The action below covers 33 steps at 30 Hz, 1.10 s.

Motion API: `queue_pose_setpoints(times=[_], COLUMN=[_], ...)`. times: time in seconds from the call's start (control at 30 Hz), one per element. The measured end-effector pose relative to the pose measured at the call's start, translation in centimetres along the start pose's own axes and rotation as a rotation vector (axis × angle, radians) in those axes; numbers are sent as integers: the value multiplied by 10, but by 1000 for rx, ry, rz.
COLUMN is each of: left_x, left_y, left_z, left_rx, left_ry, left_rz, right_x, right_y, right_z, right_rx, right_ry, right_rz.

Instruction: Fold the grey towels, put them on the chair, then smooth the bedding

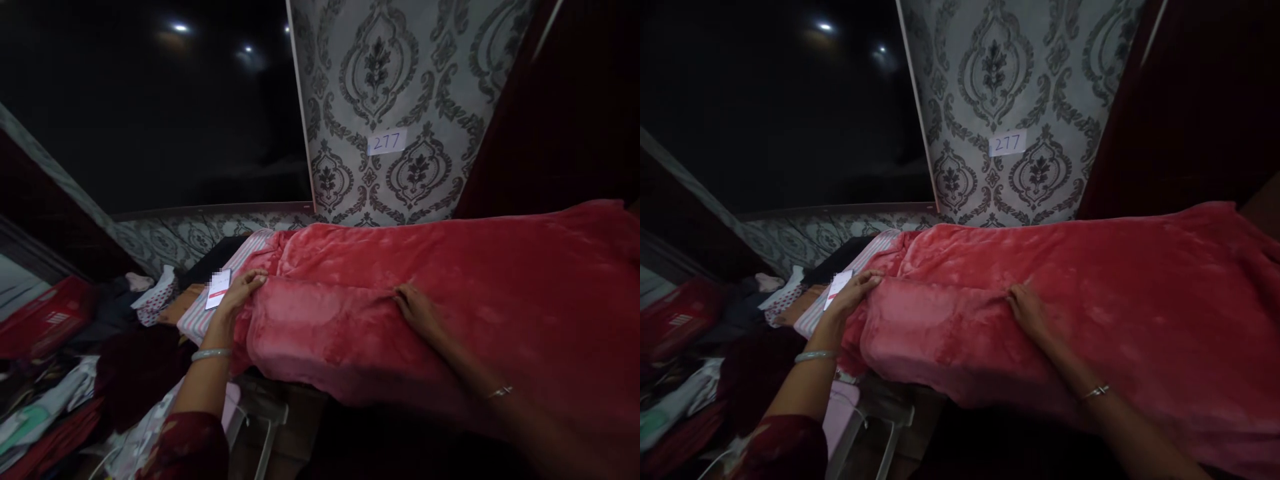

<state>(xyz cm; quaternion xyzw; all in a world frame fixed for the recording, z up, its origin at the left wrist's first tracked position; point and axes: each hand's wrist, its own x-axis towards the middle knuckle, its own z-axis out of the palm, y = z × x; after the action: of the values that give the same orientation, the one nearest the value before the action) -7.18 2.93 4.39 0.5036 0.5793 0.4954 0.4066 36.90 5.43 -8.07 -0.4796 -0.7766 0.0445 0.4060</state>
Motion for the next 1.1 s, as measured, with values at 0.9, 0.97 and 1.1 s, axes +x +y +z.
queue_pose_setpoints(times=[0.9, 0.97, 1.1], left_x=[-20, -29, -47], left_y=[1, 7, 9], left_z=[-3, -1, 1], left_rx=[522, 449, 329], left_ry=[47, 17, 41], left_rz=[461, 444, 351], right_x=[-9, -11, -23], right_y=[0, -1, 3], right_z=[-8, -14, -23], right_rx=[46, 34, 18], right_ry=[155, 183, 236], right_rz=[-30, -40, -80])
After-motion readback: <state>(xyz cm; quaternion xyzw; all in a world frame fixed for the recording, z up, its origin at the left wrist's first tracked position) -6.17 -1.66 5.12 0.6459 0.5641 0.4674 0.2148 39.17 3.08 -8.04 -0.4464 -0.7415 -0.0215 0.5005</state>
